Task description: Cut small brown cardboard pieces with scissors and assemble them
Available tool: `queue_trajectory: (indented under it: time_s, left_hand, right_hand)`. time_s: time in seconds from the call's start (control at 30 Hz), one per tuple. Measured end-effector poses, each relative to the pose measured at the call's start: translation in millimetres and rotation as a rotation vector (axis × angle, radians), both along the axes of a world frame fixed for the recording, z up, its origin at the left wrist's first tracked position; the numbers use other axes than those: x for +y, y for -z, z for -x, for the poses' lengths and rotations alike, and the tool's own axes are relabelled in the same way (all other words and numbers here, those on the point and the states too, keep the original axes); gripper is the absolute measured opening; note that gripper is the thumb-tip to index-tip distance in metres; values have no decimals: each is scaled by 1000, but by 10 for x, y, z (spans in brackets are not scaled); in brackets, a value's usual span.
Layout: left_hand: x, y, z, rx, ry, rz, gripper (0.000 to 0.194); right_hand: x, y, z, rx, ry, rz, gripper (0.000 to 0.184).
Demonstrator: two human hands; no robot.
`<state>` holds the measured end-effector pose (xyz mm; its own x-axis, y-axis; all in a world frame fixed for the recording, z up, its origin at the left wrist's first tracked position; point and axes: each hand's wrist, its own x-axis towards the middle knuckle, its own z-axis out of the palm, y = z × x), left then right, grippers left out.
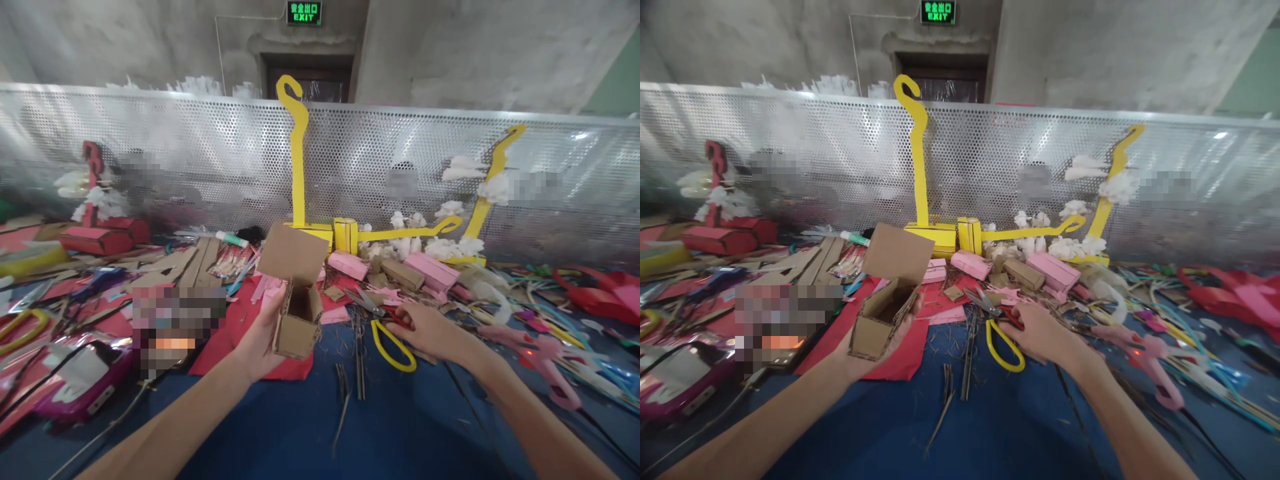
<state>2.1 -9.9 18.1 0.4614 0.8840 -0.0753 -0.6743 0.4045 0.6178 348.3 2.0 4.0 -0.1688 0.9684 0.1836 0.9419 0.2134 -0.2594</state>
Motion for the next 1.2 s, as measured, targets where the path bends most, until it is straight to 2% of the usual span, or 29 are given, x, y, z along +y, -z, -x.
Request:
queue_trajectory:
  time_s: [0.1,0.23,0.37,0.57,0.8,0.9,1.07,1.2]
  left_hand:
    - [2,32,3,57,30,-51,36]
    - [-51,-56,-15,108,27,-26,28]
    - [-91,-124,-30,92,-7,-13,21]
    - [-56,-28,-31,154,-39,-75,31]
    - [-46,-8,-55,128,-16,-61,35]
    - [-46,-3,-52,112,-17,7,35]
    - [-52,6,-66,148,19,14,34]
    - [-55,1,-60,115,11,43,27]
  right_hand:
    - [-63,16,84,10,-7,-16,31]
    - [-52,12,128,29,9,-36,22]
    - [-19,-98,15,53,81,-85,21]
    - [-64,-284,-41,131,151,-216,39]
    - [22,-234,120,146,245,-437,47]
    - [46,-211,81,148,221,-423,46]
    - [49,-117,82,113,81,-348,28]
    - [37,-44,162,118,-8,-283,22]
